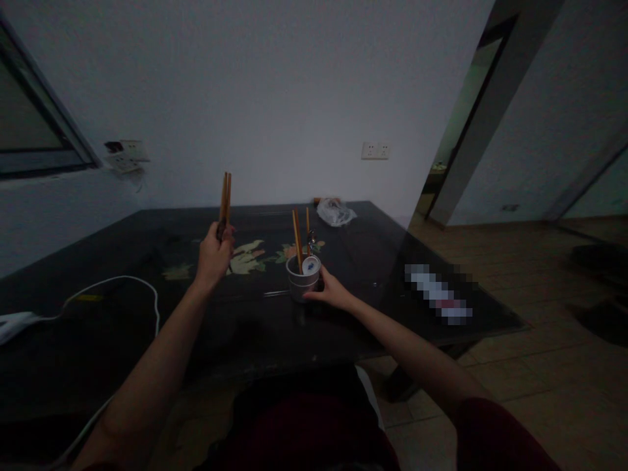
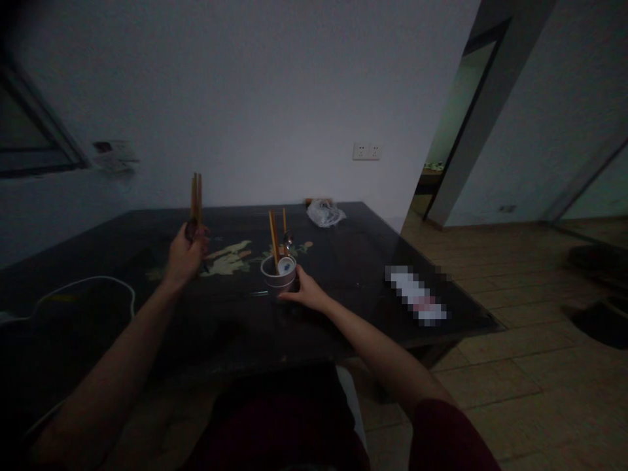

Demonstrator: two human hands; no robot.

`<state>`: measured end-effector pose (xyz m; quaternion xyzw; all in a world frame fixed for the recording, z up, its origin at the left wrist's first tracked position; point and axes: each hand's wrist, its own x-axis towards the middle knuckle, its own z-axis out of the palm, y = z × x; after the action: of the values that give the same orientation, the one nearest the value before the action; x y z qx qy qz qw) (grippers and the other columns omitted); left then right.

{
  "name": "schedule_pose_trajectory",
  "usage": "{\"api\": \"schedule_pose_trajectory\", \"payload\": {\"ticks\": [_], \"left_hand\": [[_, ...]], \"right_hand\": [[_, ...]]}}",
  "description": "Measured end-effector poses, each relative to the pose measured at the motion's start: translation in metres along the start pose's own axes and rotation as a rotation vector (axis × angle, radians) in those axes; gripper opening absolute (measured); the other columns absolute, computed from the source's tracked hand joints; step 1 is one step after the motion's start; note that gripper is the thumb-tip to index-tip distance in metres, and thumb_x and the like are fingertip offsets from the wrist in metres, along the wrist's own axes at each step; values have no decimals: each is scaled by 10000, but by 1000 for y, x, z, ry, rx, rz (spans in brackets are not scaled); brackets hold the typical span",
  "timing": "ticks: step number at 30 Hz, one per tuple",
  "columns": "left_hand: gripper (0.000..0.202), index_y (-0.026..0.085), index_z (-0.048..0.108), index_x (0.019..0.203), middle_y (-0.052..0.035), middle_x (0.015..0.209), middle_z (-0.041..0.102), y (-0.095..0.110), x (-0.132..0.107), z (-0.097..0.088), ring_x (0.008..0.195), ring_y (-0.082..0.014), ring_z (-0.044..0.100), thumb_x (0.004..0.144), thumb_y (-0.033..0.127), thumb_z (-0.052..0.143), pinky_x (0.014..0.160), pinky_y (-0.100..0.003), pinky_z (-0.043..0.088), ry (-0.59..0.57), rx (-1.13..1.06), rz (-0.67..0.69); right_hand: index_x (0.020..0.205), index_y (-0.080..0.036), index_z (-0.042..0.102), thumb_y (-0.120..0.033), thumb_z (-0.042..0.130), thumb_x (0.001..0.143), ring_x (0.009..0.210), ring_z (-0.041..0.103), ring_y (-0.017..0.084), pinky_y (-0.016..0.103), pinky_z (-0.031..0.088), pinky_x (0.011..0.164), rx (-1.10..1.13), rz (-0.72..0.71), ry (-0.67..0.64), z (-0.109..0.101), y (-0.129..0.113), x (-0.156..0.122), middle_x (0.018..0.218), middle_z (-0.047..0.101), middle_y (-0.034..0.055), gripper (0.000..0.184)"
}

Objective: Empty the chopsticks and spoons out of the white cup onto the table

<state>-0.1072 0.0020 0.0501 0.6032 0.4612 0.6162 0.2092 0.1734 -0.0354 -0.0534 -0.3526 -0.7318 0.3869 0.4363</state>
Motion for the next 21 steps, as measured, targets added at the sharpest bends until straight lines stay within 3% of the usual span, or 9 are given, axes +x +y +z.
{"api": "schedule_pose_trajectory", "payload": {"ticks": [3,7,11,17,21], "left_hand": [[140,198,520,855,-2,618,549,-44,10,-21,539,-171,544,756,282,571,523,-255,399,-42,435,-174],[102,196,516,797,-27,561,559,-76,17,-36,612,-250,598,712,228,561,611,-338,435,-160,637,-285],[70,195,526,756,-36,515,550,-89,18,-39,620,-284,625,716,252,532,631,-357,445,-219,661,-355],[124,182,553,744,-184,825,667,-105,15,-39,932,-361,621,683,289,570,783,-424,445,-199,605,-312],[167,190,588,779,-162,865,688,-113,12,-37,982,-348,612,667,310,618,833,-422,438,-180,521,-352]], "right_hand": [[1346,-183,331,-351,800,596,1201,502,255,405,377,1035,-19,-7,5,0,1,0,1303,511,131,901],[1348,-184,334,-349,800,596,1216,485,263,418,354,1053,-42,-7,10,-1,-1,0,1306,508,129,900],[1333,-177,360,-354,800,595,1252,443,278,433,313,1080,-64,-10,27,-2,-4,0,1294,514,136,877],[1338,-192,345,-357,791,615,1246,453,259,419,333,1071,-39,-6,10,-1,-4,-1,1306,508,122,865],[1347,-196,327,-353,782,633,1245,454,264,428,337,1067,-38,2,2,-2,0,0,1334,483,131,861]]}}
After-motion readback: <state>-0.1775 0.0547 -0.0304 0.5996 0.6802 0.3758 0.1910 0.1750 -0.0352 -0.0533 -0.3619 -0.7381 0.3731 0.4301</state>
